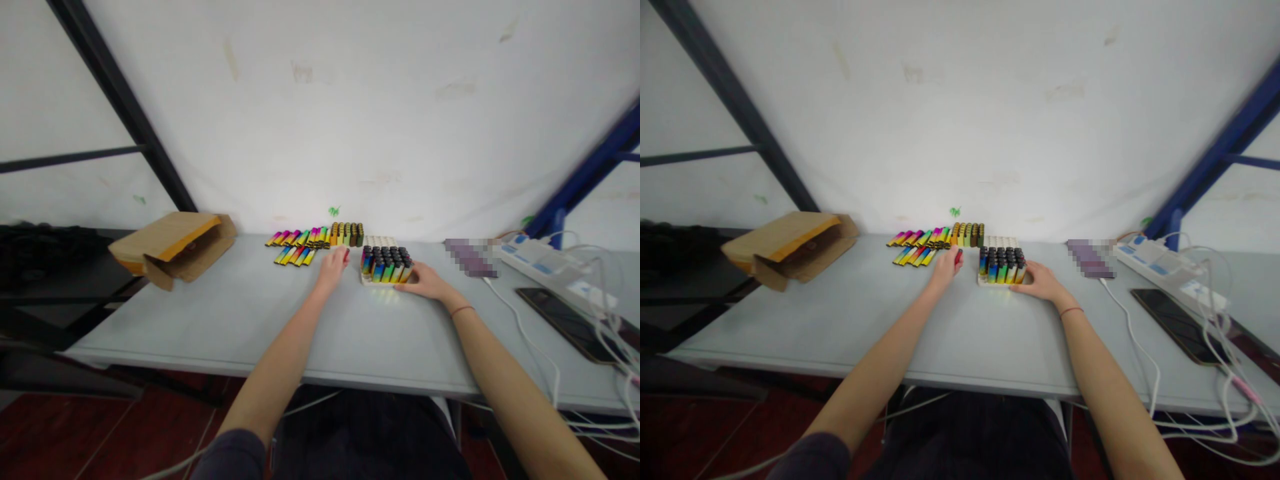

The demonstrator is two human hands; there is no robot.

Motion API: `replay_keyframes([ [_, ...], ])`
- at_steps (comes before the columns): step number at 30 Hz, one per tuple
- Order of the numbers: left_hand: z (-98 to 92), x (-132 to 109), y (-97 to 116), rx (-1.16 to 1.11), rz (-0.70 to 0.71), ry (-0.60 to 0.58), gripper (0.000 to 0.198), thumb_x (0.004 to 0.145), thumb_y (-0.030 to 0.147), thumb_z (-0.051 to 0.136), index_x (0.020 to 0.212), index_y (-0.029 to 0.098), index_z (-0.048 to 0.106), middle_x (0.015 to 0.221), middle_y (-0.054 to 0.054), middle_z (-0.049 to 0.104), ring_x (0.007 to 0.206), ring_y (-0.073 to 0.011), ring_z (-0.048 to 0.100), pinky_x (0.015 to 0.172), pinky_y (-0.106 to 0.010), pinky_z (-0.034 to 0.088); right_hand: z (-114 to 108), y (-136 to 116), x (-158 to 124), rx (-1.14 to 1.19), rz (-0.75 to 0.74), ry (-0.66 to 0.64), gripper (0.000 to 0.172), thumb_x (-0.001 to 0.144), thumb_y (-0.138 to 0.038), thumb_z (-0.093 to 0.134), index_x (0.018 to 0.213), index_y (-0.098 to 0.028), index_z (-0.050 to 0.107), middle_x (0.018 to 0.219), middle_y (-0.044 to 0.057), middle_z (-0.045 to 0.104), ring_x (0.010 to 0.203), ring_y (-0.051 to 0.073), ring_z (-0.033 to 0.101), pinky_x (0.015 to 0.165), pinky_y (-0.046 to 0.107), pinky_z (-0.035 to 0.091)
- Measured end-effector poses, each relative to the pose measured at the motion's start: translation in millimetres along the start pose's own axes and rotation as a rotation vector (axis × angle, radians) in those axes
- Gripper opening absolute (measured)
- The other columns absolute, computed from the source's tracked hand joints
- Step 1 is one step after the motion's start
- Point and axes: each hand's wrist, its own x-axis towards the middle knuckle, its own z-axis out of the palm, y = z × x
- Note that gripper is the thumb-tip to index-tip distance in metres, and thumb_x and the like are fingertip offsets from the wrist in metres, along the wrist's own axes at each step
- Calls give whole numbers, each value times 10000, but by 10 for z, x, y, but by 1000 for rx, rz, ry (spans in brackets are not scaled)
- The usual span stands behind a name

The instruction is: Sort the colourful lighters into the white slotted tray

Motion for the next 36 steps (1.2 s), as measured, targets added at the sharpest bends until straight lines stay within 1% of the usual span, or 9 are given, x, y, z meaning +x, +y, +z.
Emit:
replay_keyframes([
  [3,-50,-45,-8,317,286,-154,188,883,382,690,795,229,625,686,3,597,698,-175,569,676,-255,473,-4,-19,4,7,2,3,539,721,-579,802,1131,-230,775,1212,116,782,1114,394,711,1028,549,547],
  [6,-78,-51,13,389,377,-196,113,921,337,656,959,233,681,780,-19,660,801,-203,630,823,-296,502,-6,-23,8,12,2,-5,550,721,-580,797,1137,-220,772,1228,122,776,1120,394,709,1035,551,544],
  [9,-76,-23,54,376,440,-181,95,900,284,679,949,216,725,946,-68,707,920,-212,649,877,-296,505,-2,-19,9,5,3,-7,565,721,-589,794,1143,-214,771,1238,133,773,1116,401,712,1036,557,544],
  [12,-63,5,75,368,432,-181,110,846,263,737,932,202,768,996,-82,713,901,-200,643,816,-282,518,5,-15,8,4,1,11,568,716,-593,796,1144,-220,772,1229,128,777,1118,401,714,1037,561,544],
  [15,-44,18,41,357,383,-257,139,822,275,763,938,203,794,992,-76,737,893,-197,664,790,-272,532,6,-13,8,11,-8,8,552,716,-591,796,1127,-223,774,1213,121,782,1114,394,716,1029,553,551],
  [19,-11,27,-58,423,407,-345,119,835,280,746,910,205,800,979,-70,763,869,-201,687,801,-288,548,-3,-15,11,13,-6,2,531,719,-582,794,1117,-232,778,1199,114,787,1108,390,716,1021,544,557],
  [26,23,-27,-83,474,420,-303,183,838,270,740,1016,233,756,980,-51,762,803,-182,690,832,-296,561,-7,-34,9,16,-2,-11,539,730,-591,772,1115,-212,773,1218,129,779,1100,393,716,1022,540,551],
  [31,44,-69,-61,452,406,-312,151,833,251,753,984,250,751,931,-16,745,775,-165,675,835,-281,556,-5,-36,1,10,8,-13,538,734,-592,766,1118,-216,770,1181,129,787,1069,395,720,998,535,557],
  [36,37,-68,-85,535,475,-299,168,874,259,738,1035,248,786,1037,-43,726,758,-156,640,878,-303,551,-5,-31,0,2,5,-12,548,740,-594,762,1122,-202,767,1161,134,786,1046,389,720,973,520,567],
])
